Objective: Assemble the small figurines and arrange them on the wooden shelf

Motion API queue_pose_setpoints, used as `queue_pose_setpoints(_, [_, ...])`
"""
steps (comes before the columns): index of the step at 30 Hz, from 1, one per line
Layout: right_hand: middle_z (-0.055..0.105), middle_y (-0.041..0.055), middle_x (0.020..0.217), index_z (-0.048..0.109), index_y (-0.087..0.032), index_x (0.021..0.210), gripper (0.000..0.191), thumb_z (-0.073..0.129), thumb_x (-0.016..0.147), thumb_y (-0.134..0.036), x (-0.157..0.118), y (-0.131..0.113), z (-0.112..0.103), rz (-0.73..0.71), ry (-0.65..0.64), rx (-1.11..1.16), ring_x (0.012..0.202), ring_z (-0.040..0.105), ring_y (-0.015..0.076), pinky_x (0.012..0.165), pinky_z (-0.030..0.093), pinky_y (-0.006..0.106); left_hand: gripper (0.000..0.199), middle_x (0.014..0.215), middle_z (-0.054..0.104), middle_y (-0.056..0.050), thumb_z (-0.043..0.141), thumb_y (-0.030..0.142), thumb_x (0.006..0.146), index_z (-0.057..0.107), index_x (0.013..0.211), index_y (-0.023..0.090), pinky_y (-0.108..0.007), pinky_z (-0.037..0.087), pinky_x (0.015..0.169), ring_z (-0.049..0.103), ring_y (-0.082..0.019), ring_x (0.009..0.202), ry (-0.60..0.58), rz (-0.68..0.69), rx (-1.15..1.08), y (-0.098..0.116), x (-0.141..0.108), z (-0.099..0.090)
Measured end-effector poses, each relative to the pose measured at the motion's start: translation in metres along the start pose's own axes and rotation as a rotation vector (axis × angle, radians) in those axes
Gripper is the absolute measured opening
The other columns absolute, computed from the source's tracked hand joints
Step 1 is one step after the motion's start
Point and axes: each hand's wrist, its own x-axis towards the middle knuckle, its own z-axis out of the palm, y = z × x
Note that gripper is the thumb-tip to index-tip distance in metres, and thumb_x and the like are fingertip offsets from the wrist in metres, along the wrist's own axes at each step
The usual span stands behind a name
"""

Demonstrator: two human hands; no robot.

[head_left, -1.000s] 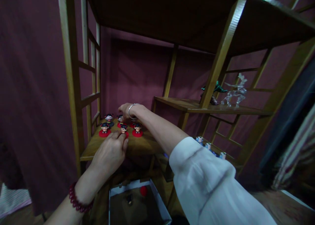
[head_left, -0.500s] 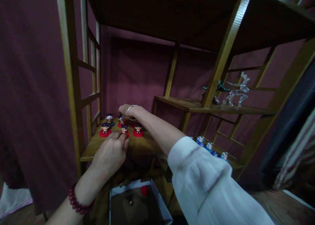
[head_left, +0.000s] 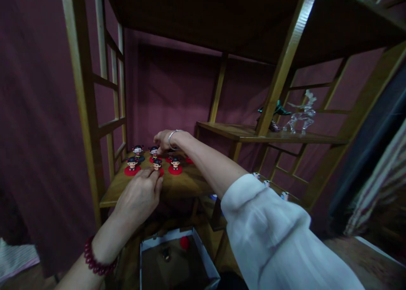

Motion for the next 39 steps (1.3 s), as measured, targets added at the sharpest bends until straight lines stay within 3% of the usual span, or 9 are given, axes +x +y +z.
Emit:
queue_pose_setpoints(7, [0.059, 0.0071, 0.116, 0.055, -0.015, 0.118, 0.050, 0.065, 0.069, -0.019, -0.027, 0.026, -0.004, 0.117, 0.019, -0.027, 0.104, 0.056, 0.0197, 0.083, 0.044, 0.022, 0.032, 0.099, 0.063, -0.014, 0.033, 0.022, 0.087, 0.061, 0.097, 0.010, -0.037, 0.044, 0.088, 0.058, -0.021, 0.094, 0.019, 0.019, 0.005, 0.005, -0.003, -0.003])
queue_pose_setpoints(13, [0.061, 0.0048, 0.113, 0.055, -0.019, 0.118, 0.055, 0.068, 0.065, -0.029, -0.026, 0.041, 0.009, 0.118, 0.026, 0.028, 0.100, 0.058, 0.0186, 0.078, 0.044, 0.020, 0.033, 0.104, 0.062, -0.015, 0.034, 0.023, 0.086, 0.061, 0.099, 0.008, -0.036, 0.043, 0.090, 0.057, -0.022, 0.097, 0.041, 0.025, 0.015, 0.001, 0.000, 0.001])
queue_pose_setpoints(27, [0.066, 0.0046, 0.102, 0.063, -0.019, 0.105, 0.038, 0.063, 0.067, -0.020, -0.020, 0.025, 0.022, 0.057, -0.028, -0.035, 0.088, 0.061, 0.0157, 0.069, 0.043, 0.018, 0.034, 0.103, 0.064, -0.014, 0.034, 0.023, 0.087, 0.061, 0.101, 0.009, -0.035, 0.044, 0.091, 0.058, -0.021, 0.098, 0.063, 0.038, 0.032, 0.000, -0.001, 0.001])
queue_pose_setpoints(39, [0.066, 0.0063, 0.101, 0.062, -0.018, 0.106, 0.042, 0.065, 0.064, -0.022, -0.017, 0.027, 0.020, 0.064, -0.080, -0.025, 0.084, 0.061, 0.0163, 0.063, 0.042, 0.019, 0.035, 0.105, 0.062, -0.014, 0.033, 0.023, 0.087, 0.061, 0.102, 0.009, -0.036, 0.042, 0.092, 0.057, -0.022, 0.099, 0.030, 0.016, 0.017, 0.001, 0.000, 0.000])
